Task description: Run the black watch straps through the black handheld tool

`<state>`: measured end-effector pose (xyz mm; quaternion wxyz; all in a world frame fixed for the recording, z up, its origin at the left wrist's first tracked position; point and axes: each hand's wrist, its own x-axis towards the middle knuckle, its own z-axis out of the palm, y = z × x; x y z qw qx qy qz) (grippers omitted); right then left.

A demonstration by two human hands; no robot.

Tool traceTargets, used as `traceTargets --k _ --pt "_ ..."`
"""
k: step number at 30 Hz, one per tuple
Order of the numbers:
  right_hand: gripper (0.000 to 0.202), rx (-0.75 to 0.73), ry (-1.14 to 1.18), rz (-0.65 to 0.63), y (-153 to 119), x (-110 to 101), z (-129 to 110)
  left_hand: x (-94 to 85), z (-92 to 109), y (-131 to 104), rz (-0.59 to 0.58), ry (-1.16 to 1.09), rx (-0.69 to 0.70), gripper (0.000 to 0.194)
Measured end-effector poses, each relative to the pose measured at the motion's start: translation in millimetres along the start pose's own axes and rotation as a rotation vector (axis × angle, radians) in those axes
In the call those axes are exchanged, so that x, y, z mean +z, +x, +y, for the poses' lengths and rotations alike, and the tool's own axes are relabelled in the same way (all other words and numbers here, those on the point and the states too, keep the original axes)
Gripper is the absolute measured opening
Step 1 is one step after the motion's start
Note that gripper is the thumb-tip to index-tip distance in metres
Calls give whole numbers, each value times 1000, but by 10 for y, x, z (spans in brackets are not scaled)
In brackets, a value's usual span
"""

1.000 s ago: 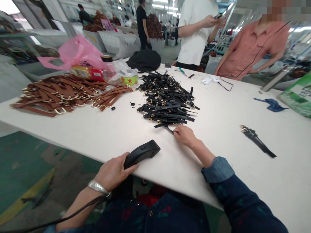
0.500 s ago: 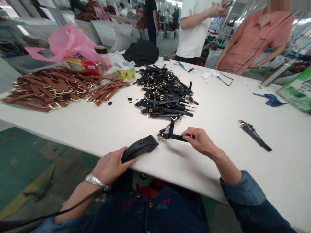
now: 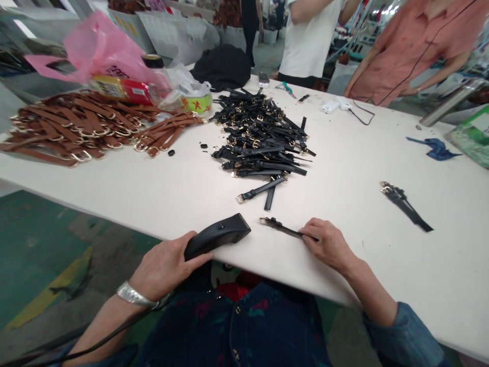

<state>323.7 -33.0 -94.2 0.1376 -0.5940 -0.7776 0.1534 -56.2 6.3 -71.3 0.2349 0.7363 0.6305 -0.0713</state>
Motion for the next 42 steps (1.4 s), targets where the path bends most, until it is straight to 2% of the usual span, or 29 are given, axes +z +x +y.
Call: traceTargets --k 5,8,14,23,28,33,36,42 --pt "32 -14 72 5 175 130 -258 -56 151 21 10 17 37 50" --pt "22 -5 126 57 329 297 -385 -93 268 56 20 62 45 52" --pt "14 13 165 158 415 507 -399 -108 501 158 -13 193 123 47" --pt "13 -45 358 241 334 509 -296 -252 658 171 -94 339 116 43" --pt "13 -57 311 265 283 492 -248 -316 682 195 -108 385 131 44" --pt "16 -51 315 199 319 495 -287 -395 662 172 -30 427 123 51" --pt "15 -65 303 161 332 509 -308 -386 704 153 -6 451 119 53" --pt "16 -93 372 197 324 533 -288 -293 761 212 -108 432 124 45"
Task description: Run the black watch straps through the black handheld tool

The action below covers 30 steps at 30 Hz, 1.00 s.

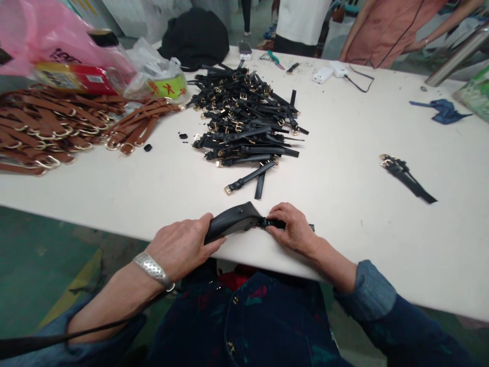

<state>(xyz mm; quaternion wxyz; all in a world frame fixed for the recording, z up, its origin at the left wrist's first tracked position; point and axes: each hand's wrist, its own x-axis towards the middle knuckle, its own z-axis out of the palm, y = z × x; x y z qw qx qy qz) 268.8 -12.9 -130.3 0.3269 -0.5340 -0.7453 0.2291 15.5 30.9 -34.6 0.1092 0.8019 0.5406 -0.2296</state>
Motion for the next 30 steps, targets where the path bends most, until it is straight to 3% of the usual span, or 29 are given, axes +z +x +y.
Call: traceTargets --k 13,18,30 --pt "17 5 -27 0 -176 -238 58 -51 3 3 -16 1 6 45" --pt "11 -79 -106 -13 -53 -125 -40 -25 4 -3 11 5 7 44" --pt "9 67 -84 -164 71 -74 -184 53 -6 -59 10 -42 0 45"
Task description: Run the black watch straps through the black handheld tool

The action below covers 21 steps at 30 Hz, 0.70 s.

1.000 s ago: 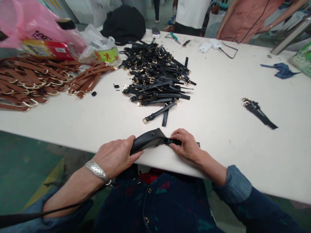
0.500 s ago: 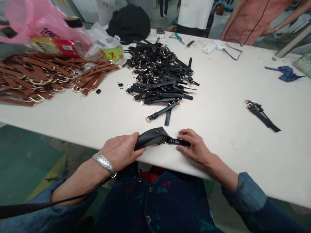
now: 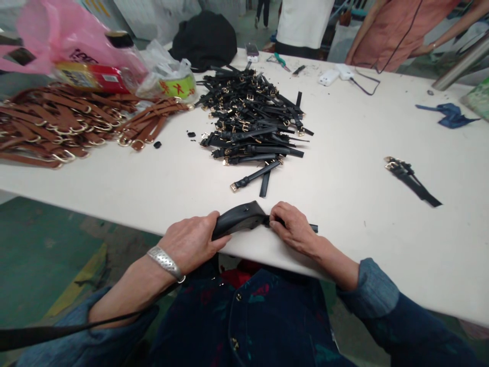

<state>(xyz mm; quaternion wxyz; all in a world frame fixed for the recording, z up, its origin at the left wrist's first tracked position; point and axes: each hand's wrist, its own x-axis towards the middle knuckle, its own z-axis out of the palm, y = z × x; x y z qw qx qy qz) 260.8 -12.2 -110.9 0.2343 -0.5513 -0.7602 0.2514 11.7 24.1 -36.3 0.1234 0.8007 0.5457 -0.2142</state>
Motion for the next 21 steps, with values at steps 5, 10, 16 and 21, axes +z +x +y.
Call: traceTargets --k 5,10,16,21 --pt "9 44 -46 24 37 42 43 0 -23 20 4 -41 27 45" --pt "8 195 -190 23 106 67 -13 -27 -116 -16 -16 -32 35 43" --pt "10 284 -280 -2 138 51 -83 -115 -105 -62 -34 60 52 44" --pt "13 299 -286 20 236 74 -108 -137 -37 -39 -37 68 65 43"
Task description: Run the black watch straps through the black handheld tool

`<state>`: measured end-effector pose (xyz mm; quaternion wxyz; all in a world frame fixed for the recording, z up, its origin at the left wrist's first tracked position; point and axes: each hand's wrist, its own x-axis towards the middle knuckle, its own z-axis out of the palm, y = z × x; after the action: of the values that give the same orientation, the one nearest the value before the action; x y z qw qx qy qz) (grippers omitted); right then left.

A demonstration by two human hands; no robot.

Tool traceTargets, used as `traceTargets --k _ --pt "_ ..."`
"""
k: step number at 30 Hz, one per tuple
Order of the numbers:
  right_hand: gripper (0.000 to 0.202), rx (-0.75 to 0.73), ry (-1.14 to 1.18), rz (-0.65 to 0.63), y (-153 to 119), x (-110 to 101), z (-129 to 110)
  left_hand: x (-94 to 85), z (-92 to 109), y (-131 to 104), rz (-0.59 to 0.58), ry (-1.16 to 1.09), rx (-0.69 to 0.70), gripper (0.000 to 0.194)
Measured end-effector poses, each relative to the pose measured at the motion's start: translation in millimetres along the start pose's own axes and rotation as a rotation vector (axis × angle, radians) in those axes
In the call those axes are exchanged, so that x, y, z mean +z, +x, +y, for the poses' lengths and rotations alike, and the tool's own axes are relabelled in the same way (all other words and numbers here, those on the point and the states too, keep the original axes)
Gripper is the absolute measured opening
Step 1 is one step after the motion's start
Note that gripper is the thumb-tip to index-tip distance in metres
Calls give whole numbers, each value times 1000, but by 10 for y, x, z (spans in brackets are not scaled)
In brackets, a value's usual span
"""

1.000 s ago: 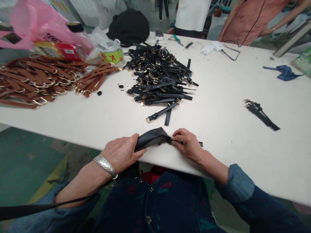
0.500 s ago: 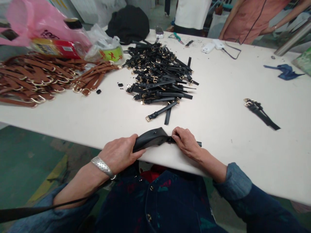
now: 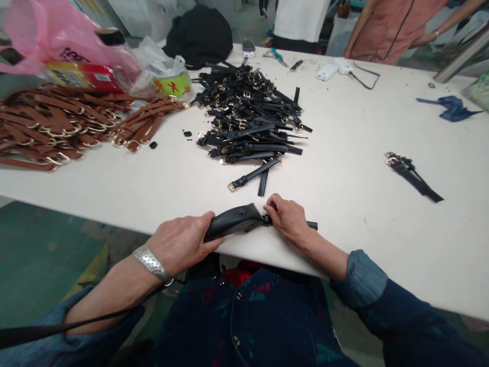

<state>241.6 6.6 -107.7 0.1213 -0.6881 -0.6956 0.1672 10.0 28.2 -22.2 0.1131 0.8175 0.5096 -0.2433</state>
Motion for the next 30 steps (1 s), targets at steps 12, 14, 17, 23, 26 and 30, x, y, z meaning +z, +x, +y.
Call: traceTargets --k 12,14,17,23,26,30 --pt "20 -389 408 17 -92 21 245 24 -22 -32 0 -7 -4 43" --pt "25 -397 389 10 -105 13 251 18 -16 -31 -2 -8 -6 42" --pt "18 -369 365 18 -88 10 231 13 -6 -29 -2 -6 -13 41" --pt "12 -398 512 71 -107 79 277 -8 9 -24 -7 6 -18 42" --pt "15 -408 552 132 -145 145 321 -22 24 -33 9 38 -11 41" --pt "17 -387 527 163 -173 199 344 -39 63 -85 22 86 8 37"
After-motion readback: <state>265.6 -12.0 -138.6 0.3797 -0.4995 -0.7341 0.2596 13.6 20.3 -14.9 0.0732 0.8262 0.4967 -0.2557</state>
